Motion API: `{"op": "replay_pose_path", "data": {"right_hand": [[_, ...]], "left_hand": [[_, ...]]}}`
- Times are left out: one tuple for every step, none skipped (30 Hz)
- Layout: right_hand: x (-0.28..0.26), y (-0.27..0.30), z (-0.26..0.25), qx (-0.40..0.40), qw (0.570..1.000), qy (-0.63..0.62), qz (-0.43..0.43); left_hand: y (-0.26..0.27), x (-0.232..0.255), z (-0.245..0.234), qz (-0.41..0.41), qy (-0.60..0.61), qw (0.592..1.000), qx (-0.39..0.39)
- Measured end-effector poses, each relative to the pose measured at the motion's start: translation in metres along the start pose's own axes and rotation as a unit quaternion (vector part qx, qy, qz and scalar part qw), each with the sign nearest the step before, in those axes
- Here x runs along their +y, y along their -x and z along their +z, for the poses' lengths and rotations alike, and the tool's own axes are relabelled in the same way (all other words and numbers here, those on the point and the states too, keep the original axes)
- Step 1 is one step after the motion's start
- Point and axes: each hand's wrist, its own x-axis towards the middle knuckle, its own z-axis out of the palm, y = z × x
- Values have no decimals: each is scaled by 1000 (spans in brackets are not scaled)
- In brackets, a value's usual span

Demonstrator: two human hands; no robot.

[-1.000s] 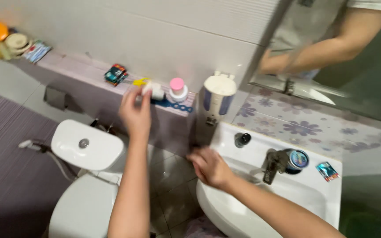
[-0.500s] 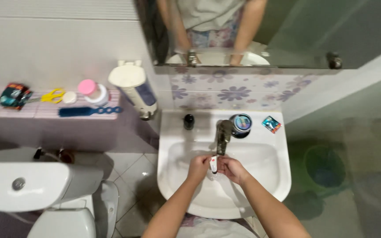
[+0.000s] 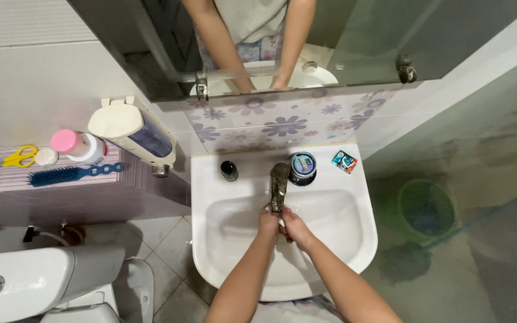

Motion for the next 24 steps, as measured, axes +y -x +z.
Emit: {"op": "replay_pose_path", "data": {"right_hand": [[4, -11, -3, -2, 1000, 1, -1], [11, -20, -7, 20, 999, -9, -23], [19, -28, -12, 42, 998, -18, -45], [13, -20, -17, 40, 998, -15, -42], [7, -12, -22, -37, 992, -73, -92], [-3, -7, -25, -116, 974, -132, -143], [-10, 0, -24, -121, 974, -130, -142], [-17, 7, -25, -162, 969, -163, -92], [-24, 15, -26, -201, 959, -195, -41], [-26, 19, -21, -204, 959, -194, -38], [-28, 22, -16, -199, 956, -212, -29], [-31, 25, -11, -194, 954, -229, -21], [-32, 24, -7, -197, 953, -228, -19], [-31, 24, -3, -184, 958, -219, -29], [-31, 25, 1, -170, 962, -209, -39], [-22, 9, -1, -172, 962, -207, -39], [-14, -7, -3, -116, 969, -212, -56], [-4, -22, -5, -59, 971, -218, -72], [7, -35, -8, -61, 972, -217, -72], [17, -49, -12, -29, 972, -183, -142], [26, -62, -16, 6, 966, -148, -211], [17, -51, -12, 6, 966, -148, -213], [7, -40, -8, 27, 970, -144, -195], [-2, -29, -4, 50, 973, -141, -177]], "left_hand": [[7, 16, 0, 2, 0, 1000, 2], [17, 27, 1, -5, 31, 999, -24], [27, 38, 2, -12, 61, 997, -49], [28, 38, -5, -13, 65, 997, -46], [30, 38, -12, -25, 94, 992, -85], [30, 42, -21, -33, 122, 984, -124], [27, 42, -32, -30, 124, 985, -120], [24, 40, -42, -6, 128, 985, -116], [22, 38, -51, 18, 132, 985, -113], [26, 40, -57, 18, 134, 985, -110], [30, 43, -62, 38, 125, 988, -87], [33, 47, -68, 60, 116, 989, -64], [28, 43, -73, 61, 117, 989, -60], [24, 39, -77, 70, 105, 992, -32], [20, 35, -82, 78, 92, 993, -4], [23, 37, -81, 80, 94, 992, -2], [27, 39, -80, 80, 63, 995, 25], [31, 40, -79, 79, 31, 995, 51], [35, 39, -78, 79, 32, 995, 53], [38, 38, -76, 60, 29, 997, 51], [41, 37, -73, 40, 26, 998, 48], [37, 28, -72, 42, 26, 998, 47], [33, 19, -70, 39, 46, 998, 21], [28, 11, -69, 35, 64, 997, -6]]}}
